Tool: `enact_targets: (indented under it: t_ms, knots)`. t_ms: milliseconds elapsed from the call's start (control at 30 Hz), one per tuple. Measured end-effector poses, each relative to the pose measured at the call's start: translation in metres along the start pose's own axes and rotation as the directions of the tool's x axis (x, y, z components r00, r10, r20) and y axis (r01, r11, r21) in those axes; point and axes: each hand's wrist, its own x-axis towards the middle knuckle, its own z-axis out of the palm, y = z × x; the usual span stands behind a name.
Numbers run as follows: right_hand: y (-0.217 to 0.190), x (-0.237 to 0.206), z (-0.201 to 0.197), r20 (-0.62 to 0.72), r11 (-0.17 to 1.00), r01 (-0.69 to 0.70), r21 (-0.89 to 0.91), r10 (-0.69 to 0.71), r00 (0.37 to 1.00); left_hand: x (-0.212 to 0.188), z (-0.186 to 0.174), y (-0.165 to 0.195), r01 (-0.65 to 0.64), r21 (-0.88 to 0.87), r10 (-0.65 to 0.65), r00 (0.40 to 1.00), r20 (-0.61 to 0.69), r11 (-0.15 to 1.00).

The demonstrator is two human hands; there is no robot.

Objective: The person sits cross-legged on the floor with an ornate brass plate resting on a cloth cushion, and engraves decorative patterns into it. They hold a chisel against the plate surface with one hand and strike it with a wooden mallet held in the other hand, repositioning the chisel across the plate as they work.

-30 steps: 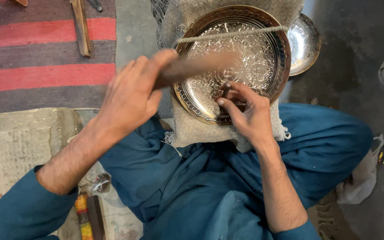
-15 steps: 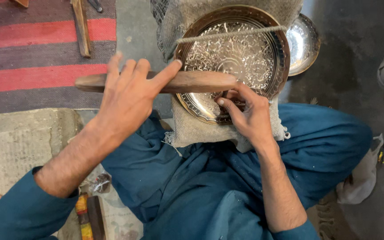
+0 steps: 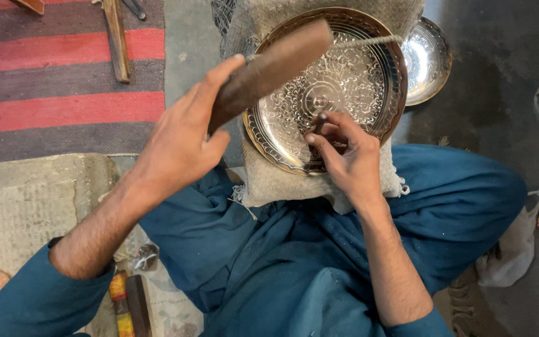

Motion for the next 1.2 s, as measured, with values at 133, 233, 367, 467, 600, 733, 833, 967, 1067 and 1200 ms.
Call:
enact_targets:
  t_ms: [133,233,367,467,600,733,833,967,1067,1200]
  knots:
    - [0.0,-0.001,-0.001,0.01,0.999,0.043,-0.033,-0.042,0.999,0.001,-0.003,0.0,-0.168,0.684,0.146,0.985,0.091,0.71]
    - [0.0,-0.001,-0.002,0.023,0.998,0.028,-0.063,-0.026,0.999,0.002,-0.005,0.0,-0.074,0.442,0.098,0.995,-0.031,0.894]
    - [-0.001,0.0,-0.001,0.029,0.997,0.072,0.014,-0.073,0.997,0.0,-0.001,0.006,-0.062,0.604,0.046,0.998,0.041,0.795]
    - [0.003,-0.001,-0.006,-0.105,0.99,0.071,0.125,-0.058,0.993,-0.01,-0.006,0.005,-0.045,0.628,0.021,0.999,0.046,0.777]
    - [0.015,-0.011,-0.026,-0.308,0.874,0.147,0.463,0.003,0.951,-0.04,-0.006,-0.006,0.053,0.182,-0.061,0.997,0.039,0.982]
    - [0.033,-0.029,-0.056,-0.35,0.887,0.127,0.444,0.041,0.936,-0.092,0.018,-0.015,0.444,-0.18,-0.334,0.837,0.432,0.878]
    - [0.047,-0.048,-0.076,-0.363,0.92,0.086,0.382,0.063,0.93,-0.134,0.052,-0.011,0.616,-0.165,-0.321,0.598,0.734,0.77]
    - [0.063,-0.063,-0.083,-0.391,0.895,0.078,0.439,0.112,0.914,-0.17,0.088,0.011,0.686,-0.12,-0.376,0.526,0.763,0.717]
    - [0.071,-0.059,-0.081,-0.441,0.914,0.114,0.39,0.077,0.894,-0.162,0.089,0.025,0.53,-0.09,-0.425,0.759,0.493,0.843]
    - [0.072,-0.047,-0.066,-0.475,0.989,0.019,0.147,0.054,0.878,-0.117,0.094,0.054,0.344,0.045,-0.334,0.932,-0.143,0.938]
